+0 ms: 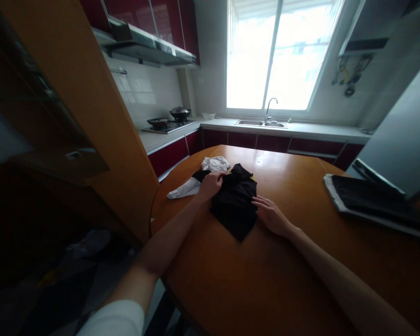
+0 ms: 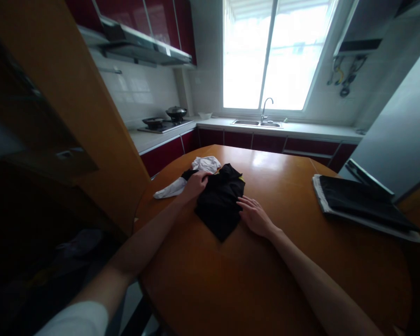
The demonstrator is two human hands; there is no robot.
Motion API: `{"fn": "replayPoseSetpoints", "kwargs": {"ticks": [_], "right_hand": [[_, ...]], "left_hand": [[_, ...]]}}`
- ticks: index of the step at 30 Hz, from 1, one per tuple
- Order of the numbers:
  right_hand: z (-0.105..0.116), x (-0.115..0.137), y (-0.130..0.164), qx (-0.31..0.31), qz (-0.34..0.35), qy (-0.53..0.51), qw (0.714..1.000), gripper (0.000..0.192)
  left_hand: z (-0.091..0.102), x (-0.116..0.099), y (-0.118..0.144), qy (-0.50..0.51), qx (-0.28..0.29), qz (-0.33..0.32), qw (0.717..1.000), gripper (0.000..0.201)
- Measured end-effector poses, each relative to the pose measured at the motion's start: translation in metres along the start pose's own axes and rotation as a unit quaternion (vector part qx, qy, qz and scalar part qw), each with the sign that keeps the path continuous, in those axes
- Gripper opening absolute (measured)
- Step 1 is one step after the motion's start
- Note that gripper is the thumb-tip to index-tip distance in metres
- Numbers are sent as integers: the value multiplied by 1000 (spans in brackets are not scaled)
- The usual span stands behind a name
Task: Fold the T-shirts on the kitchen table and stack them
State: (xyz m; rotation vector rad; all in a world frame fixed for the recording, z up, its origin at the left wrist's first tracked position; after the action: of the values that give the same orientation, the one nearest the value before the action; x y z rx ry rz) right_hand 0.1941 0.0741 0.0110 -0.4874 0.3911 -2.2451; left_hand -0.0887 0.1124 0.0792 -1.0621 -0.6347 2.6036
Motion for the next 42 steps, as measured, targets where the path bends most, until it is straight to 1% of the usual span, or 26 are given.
{"fn": "replayPoseSetpoints", "kwargs": {"ticks": [1, 2, 4, 6, 8, 10, 13, 16, 18, 20, 21, 22, 23, 24, 25, 26, 27, 29, 31, 34, 37, 40, 42], "right_hand": [[-1, 8, 0, 27, 19, 1, 999, 46], [-2, 14, 1, 51, 36, 5, 998, 47], [-2, 23, 2, 76, 57, 22, 995, 47], [2, 26, 1, 73, 65, 50, 994, 40], [6, 26, -1, 55, 64, 77, 993, 34], [11, 21, -3, 38, 58, 94, 993, 33], [19, 8, 0, 11, 37, 104, 994, 45], [21, -9, 8, 7, 0, 60, 998, 53], [22, -18, 14, 1, -28, 11, 1000, 52], [26, -23, 16, -42, -44, -13, 998, 45], [28, -25, 16, -75, -46, -12, 996, 40], [31, -26, 15, -107, -46, -4, 993, 35], [32, -26, 14, -130, -45, 7, 991, 33], [31, -27, 13, -138, -41, 20, 989, 35], [29, -26, 11, -129, -34, 35, 990, 41], [24, -26, 10, -107, -27, 49, 993, 47], [19, -26, 9, -75, -21, 61, 995, 50], [7, -26, 9, -6, -19, 79, 997, 51], [0, -28, 11, 36, -33, 93, 994, 50], [-2, -31, 11, 50, -58, 111, 991, 50], [-1, -34, 10, 56, -83, 123, 987, 51], [0, -39, 10, 59, -114, 136, 982, 53], [0, -42, 11, 54, -133, 142, 979, 52]], "left_hand": [[9, 20, -4, -34, -24, 40, 998, 38], [15, 39, -5, -62, -32, 72, 995, 39], [22, 67, -5, -90, -29, 106, 990, 39], [21, 82, -4, -99, -14, 113, 989, 38], [16, 87, -4, -107, -1, 111, 988, 37], [9, 84, -5, -113, 11, 96, 989, 36], [-6, 69, -7, -108, 38, 56, 992, 29], [-26, 45, -2, -84, 77, 8, 993, 26], [-42, 23, 6, -45, 132, -44, 989, 24], [-54, 0, 14, 28, 186, -110, 976, 22], [-57, -9, 16, 69, 191, -134, 970, 23], [-57, -15, 16, 103, 173, -147, 968, 26], [-54, -16, 15, 123, 137, -145, 972, 29], [-51, -12, 12, 124, 91, -129, 980, 32], [-48, -6, 8, 111, 52, -107, 987, 35], [-46, 3, 5, 90, 30, -85, 992, 37], [-45, 14, 2, 64, 25, -62, 996, 39], [-41, 40, -4, 18, 47, -11, 999, 43], [-31, 66, -10, -14, 64, 42, 997, 48], [-4, 99, -15, -43, 46, 110, 992, 55], [24, 123, -13, -82, 8, 174, 981, 55], [46, 135, -7, -126, -40, 223, 966, 49], [55, 138, -4, -152, -74, 241, 956, 48]]}}
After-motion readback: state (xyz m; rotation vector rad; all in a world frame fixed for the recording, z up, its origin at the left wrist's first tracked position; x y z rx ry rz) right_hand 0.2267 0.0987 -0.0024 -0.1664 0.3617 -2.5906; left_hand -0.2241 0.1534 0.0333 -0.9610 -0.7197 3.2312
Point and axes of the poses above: each hand's wrist, its own y-axis away from the middle knuckle, its own z-axis out of the back of the hand, x = y × z, the point moved 5 cm from there along -y, towards the middle knuckle, and after that the axes turned 14 degrees about y, right-handed, at the moved point
